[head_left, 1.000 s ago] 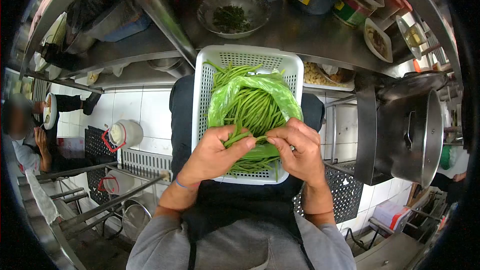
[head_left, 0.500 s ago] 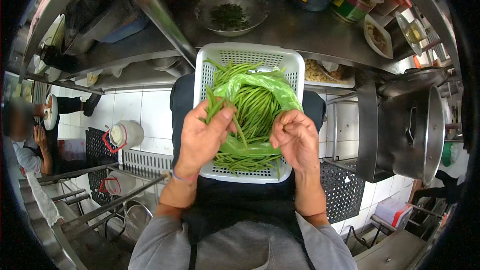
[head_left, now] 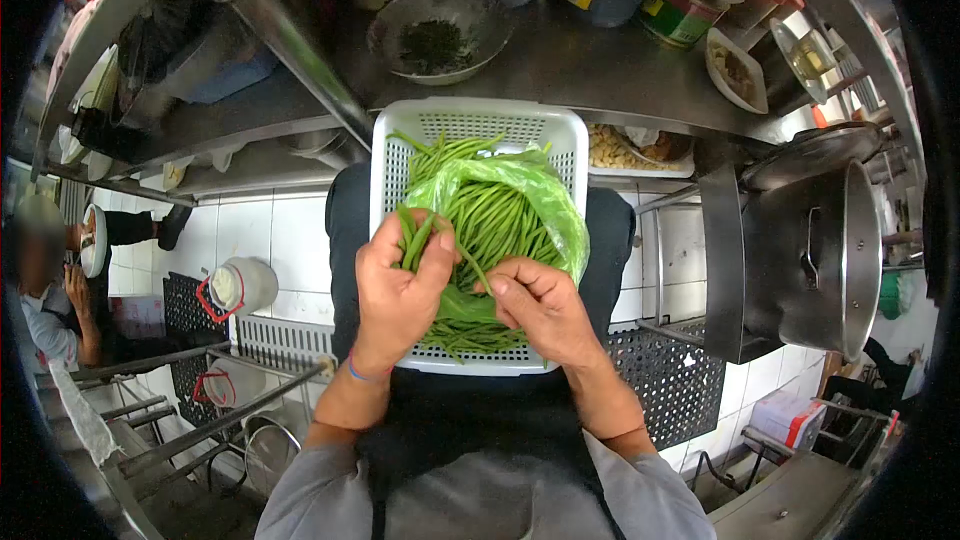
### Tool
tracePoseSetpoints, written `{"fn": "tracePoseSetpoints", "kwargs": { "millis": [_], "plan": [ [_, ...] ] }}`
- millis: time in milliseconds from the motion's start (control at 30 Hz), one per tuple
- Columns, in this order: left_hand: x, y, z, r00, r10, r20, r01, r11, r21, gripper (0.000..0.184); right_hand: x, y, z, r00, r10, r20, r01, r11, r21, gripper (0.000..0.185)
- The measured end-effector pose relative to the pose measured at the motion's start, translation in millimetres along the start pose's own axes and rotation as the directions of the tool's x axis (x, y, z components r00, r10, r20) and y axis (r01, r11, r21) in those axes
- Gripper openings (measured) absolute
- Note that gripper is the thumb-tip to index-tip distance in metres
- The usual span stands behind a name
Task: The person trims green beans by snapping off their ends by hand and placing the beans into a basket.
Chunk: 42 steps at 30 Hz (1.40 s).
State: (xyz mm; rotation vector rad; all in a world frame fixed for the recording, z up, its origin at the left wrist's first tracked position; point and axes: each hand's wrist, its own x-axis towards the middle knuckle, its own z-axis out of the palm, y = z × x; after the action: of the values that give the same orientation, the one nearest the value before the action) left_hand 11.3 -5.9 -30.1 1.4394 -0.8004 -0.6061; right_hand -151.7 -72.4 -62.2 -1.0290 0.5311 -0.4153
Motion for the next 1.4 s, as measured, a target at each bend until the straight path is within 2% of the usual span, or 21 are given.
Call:
{"fn": "tracePoseSetpoints", "kwargs": {
  "millis": [33,67,167,200,300,433,567,600,733,800,833,867,900,933,967,1000,1100,1133,1200,1300,1400],
  "plan": [
    [-1.0,-1.2,0.3,1.000,0.000,-0.001,0.000,1.000,0.011,0.009,-0.1,-0.6,-0.8,1.000,-0.020,-0.018,0.019,0.999,-0.033,0.021],
    [-0.9,-4.3,-0.3,0.999,0.045,-0.015,-0.043,0.997,0.068,0.010,-1.2,-2.8,-2.7,1.000,0.004,-0.010,-0.004,0.999,0.054,0.021],
    [-1.2,-5.6,-1.3,0.999,0.032,-0.018,-0.030,0.996,0.082,0.010,-2.6,-8.3,0.6,0.997,-0.032,-0.068,0.023,0.991,-0.132,0.020],
    [-1.4,-3.6,-0.9,0.999,0.052,-0.007,-0.051,0.992,0.114,0.010,-1.5,-6.1,0.7,0.993,-0.037,-0.114,0.005,0.964,-0.264,0.017],
    [-4.2,-1.4,0.7,1.000,0.013,0.006,-0.013,0.996,0.089,0.011,3.9,2.6,-1.2,0.964,-0.257,-0.063,0.210,0.888,-0.410,0.014],
    [-4.6,-6.6,-0.5,0.998,0.025,0.052,-0.031,0.993,0.115,0.013,3.4,-0.9,-0.6,0.942,-0.337,0.008,0.293,0.805,-0.515,0.011],
    [-4.3,-9.0,-3.9,0.996,0.061,0.064,-0.070,0.987,0.145,0.013,4.2,4.8,-3.2,0.923,-0.385,-0.009,0.323,0.785,-0.529,0.010],
    [-5.9,-3.3,-2.9,0.996,0.045,0.073,-0.056,0.987,0.153,0.015,2.5,0.2,-1.5,0.932,-0.360,-0.040,0.276,0.776,-0.568,0.010],
    [-25.4,4.1,-6.2,0.911,0.316,0.267,-0.380,0.894,0.238,0.016,5.1,7.2,-6.0,0.945,-0.253,-0.208,0.157,0.907,-0.391,0.013],
    [-31.8,-1.3,-7.3,0.955,0.268,0.126,-0.274,0.961,0.032,0.017,9.9,4.4,-15.0,0.944,-0.140,-0.298,0.087,0.979,-0.184,0.014],
    [-31.9,0.3,-6.2,0.971,0.230,0.060,-0.225,0.971,-0.078,0.018,10.4,2.3,-21.9,0.956,-0.126,-0.264,0.134,0.991,0.013,0.015],
    [-26.1,3.5,-8.0,0.992,0.053,0.114,0.011,0.867,-0.499,0.019,10.5,-0.7,-30.2,0.967,-0.120,-0.225,0.168,0.963,0.210,0.015],
    [-16.2,6.1,-8.3,0.990,-0.060,0.125,0.124,0.785,-0.607,0.019,12.1,-3.7,-35.4,0.975,-0.122,-0.183,0.187,0.897,0.400,0.015],
    [-6.6,7.9,-10.0,0.974,-0.168,0.150,0.225,0.676,-0.702,0.020,11.4,-12.8,-32.5,0.964,-0.134,-0.230,0.225,0.870,0.438,0.016],
    [1.4,10.6,-10.5,0.944,-0.269,0.190,0.312,0.544,-0.779,0.021,13.4,-14.8,-34.2,0.958,-0.140,-0.252,0.242,0.864,0.441,0.017],
    [4.9,20.1,-7.2,0.879,-0.442,0.179,0.418,0.534,-0.735,0.020,14.1,-15.1,-36.3,0.950,-0.143,-0.278,0.259,0.858,0.444,0.019],
    [-1.7,43.3,-5.9,0.772,-0.503,0.389,0.622,0.468,-0.628,0.021,11.3,-1.5,-50.8,0.954,-0.140,-0.264,0.257,0.835,0.487,0.024],
    [-4.0,47.9,-16.4,0.725,-0.412,0.552,0.682,0.315,-0.660,0.025,10.6,2.6,-54.0,0.960,-0.149,-0.235,0.252,0.826,0.504,0.024],
    [-9.9,72.1,-26.0,0.791,-0.073,0.607,0.569,0.449,-0.688,0.031,10.8,7.4,-54.4,0.961,-0.151,-0.232,0.247,0.846,0.473,0.023],
    [-17.3,103.5,-32.3,0.690,0.314,0.652,0.504,0.438,-0.745,0.030,6.5,3.4,-43.4,0.955,-0.148,-0.256,0.256,0.845,0.469,0.021],
    [-25.1,121.0,-29.7,0.635,0.410,0.655,0.497,0.433,-0.752,0.028,5.1,0.2,-39.7,0.949,-0.206,-0.240,0.298,0.839,0.456,0.020]
  ]
}}
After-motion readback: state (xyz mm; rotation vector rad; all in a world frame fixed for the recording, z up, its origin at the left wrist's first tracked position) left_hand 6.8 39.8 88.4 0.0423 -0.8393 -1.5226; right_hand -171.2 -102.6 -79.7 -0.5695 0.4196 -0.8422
